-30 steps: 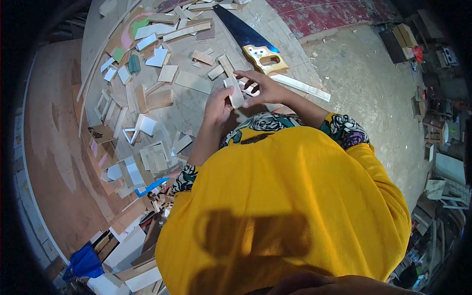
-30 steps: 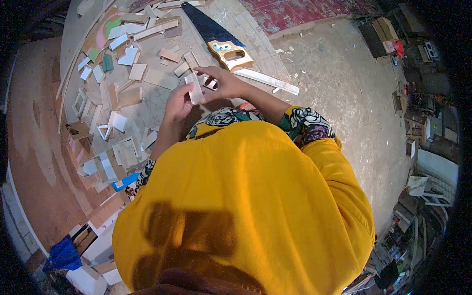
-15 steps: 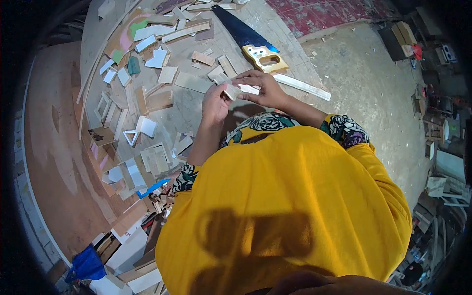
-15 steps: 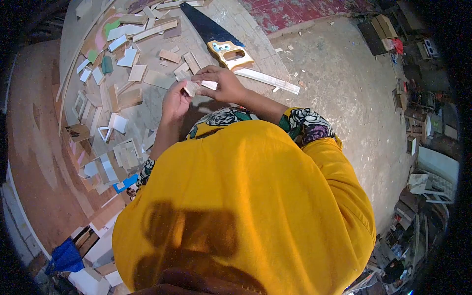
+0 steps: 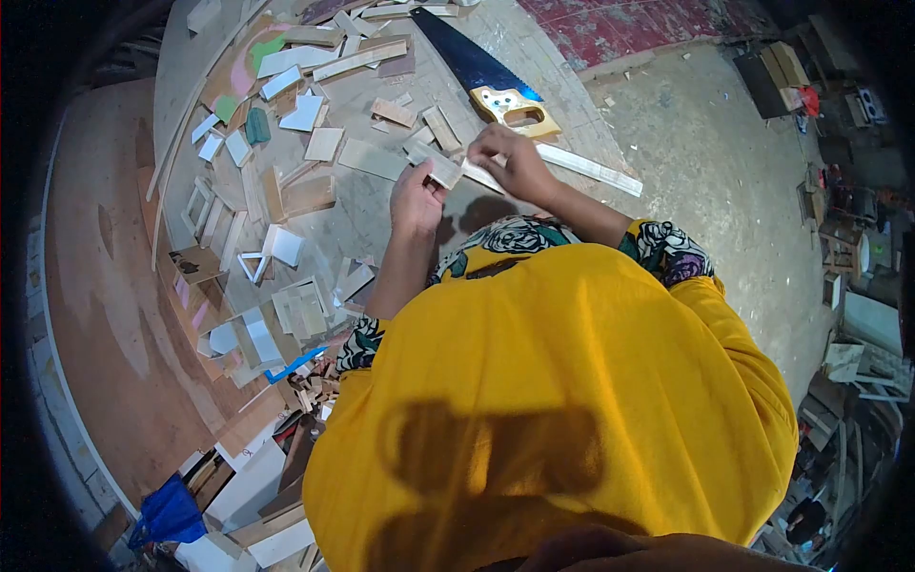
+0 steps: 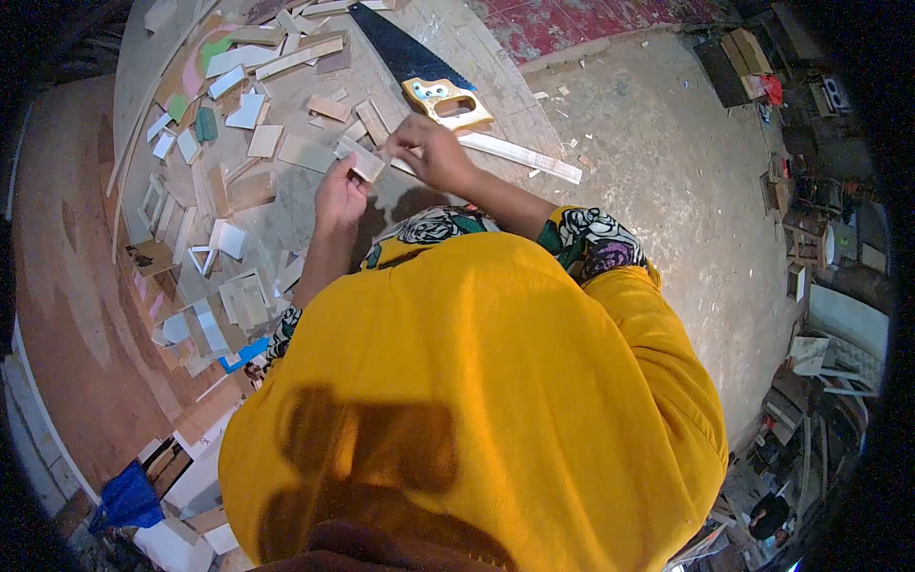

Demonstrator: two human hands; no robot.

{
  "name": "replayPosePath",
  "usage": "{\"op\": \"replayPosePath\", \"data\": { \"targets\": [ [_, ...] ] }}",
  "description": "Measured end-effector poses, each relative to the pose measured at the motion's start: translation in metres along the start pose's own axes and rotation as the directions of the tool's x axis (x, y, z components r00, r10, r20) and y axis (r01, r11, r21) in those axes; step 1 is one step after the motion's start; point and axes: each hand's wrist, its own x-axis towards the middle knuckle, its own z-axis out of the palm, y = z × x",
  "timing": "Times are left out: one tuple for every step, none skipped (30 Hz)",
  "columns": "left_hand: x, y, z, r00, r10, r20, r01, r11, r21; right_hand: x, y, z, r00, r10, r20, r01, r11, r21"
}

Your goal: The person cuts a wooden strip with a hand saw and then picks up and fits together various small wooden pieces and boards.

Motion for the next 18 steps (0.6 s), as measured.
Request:
{"op": "replayPosePath", "data": {
  "targets": [
    [0.003,0.002,-0.005,1.0,0.01,0.005,-0.01,1.0,-0.018,-0.001,0.009,-0.002,0.993,0.083,-0.088,-0.079,0.996,0.05],
    [0.006,0.003,-0.01,1.0,0.021,0.01,-0.021,0.999,-0.036,-0.003,0.017,-0.008,0.983,0.174,-0.055,-0.177,0.983,-0.056],
    [0.008,0.003,-0.016,1.0,0.023,0.009,-0.023,0.999,-0.037,-0.009,0.033,-0.01,0.988,0.149,-0.032,-0.152,0.967,-0.204],
    [0.011,0.003,-0.022,0.999,0.033,-0.023,-0.032,0.999,0.008,-0.015,0.042,-0.01,0.971,0.229,0.069,-0.207,0.949,-0.24],
    [0.014,0.002,-0.029,0.998,0.042,-0.055,-0.039,0.998,0.055,-0.02,0.051,-0.01,0.936,0.31,0.165,-0.257,0.925,-0.281],
    [0.018,0.0,-0.036,0.998,0.042,-0.054,-0.039,0.998,0.055,-0.021,0.043,-0.009,0.936,0.31,0.165,-0.257,0.924,-0.282],
    [0.02,-0.002,-0.041,0.997,0.016,-0.075,-0.01,0.997,0.078,-0.024,0.025,-0.008,0.901,0.367,0.23,-0.244,0.869,-0.43],
    [0.023,-0.005,-0.046,0.995,-0.01,-0.097,0.02,0.995,0.1,-0.024,0.016,-0.006,0.857,0.431,0.283,-0.212,0.795,-0.568],
    [0.021,-0.005,-0.043,0.995,-0.009,-0.096,0.019,0.995,0.1,-0.023,0.018,-0.002,0.857,0.43,0.283,-0.212,0.795,-0.569],
    [0.018,-0.008,-0.04,0.996,-0.003,-0.09,0.015,0.99,0.137,-0.026,0.024,0.005,0.86,0.437,0.265,-0.209,0.774,-0.597],
    [0.015,-0.01,-0.038,0.996,0.003,-0.086,0.012,0.985,0.173,-0.029,0.029,0.011,0.862,0.442,0.249,-0.207,0.754,-0.624],
    [0.016,-0.011,-0.038,0.996,0.005,-0.088,0.01,0.985,0.173,-0.029,0.036,0.012,0.862,0.44,0.251,-0.205,0.755,-0.622],
    [0.017,-0.013,-0.039,0.998,0.022,-0.061,-0.01,0.98,0.2,-0.029,0.045,0.011,0.869,0.423,0.259,-0.214,0.791,-0.573],
    [0.017,-0.015,-0.039,0.999,0.038,-0.031,-0.03,0.974,0.225,-0.031,0.052,0.01,0.875,0.405,0.265,-0.223,0.823,-0.522],
    [0.019,-0.017,-0.04,0.999,0.038,-0.031,-0.031,0.974,0.222,-0.029,0.049,0.007,0.875,0.405,0.266,-0.221,0.823,-0.524],
    [0.02,-0.019,-0.041,0.999,0.029,-0.029,-0.021,0.968,0.249,-0.027,0.046,0.002,0.846,0.46,0.27,-0.313,0.838,-0.448],
    [0.021,-0.019,-0.043,0.999,0.022,-0.028,-0.014,0.961,0.275,-0.024,0.043,0.001,0.813,0.51,0.28,-0.4,0.839,-0.368],
    [0.021,-0.018,-0.043,0.999,0.027,-0.031,-0.017,0.962,0.274,-0.024,0.042,0.002,0.814,0.507,0.283,-0.396,0.842,-0.367]
  ]
}}
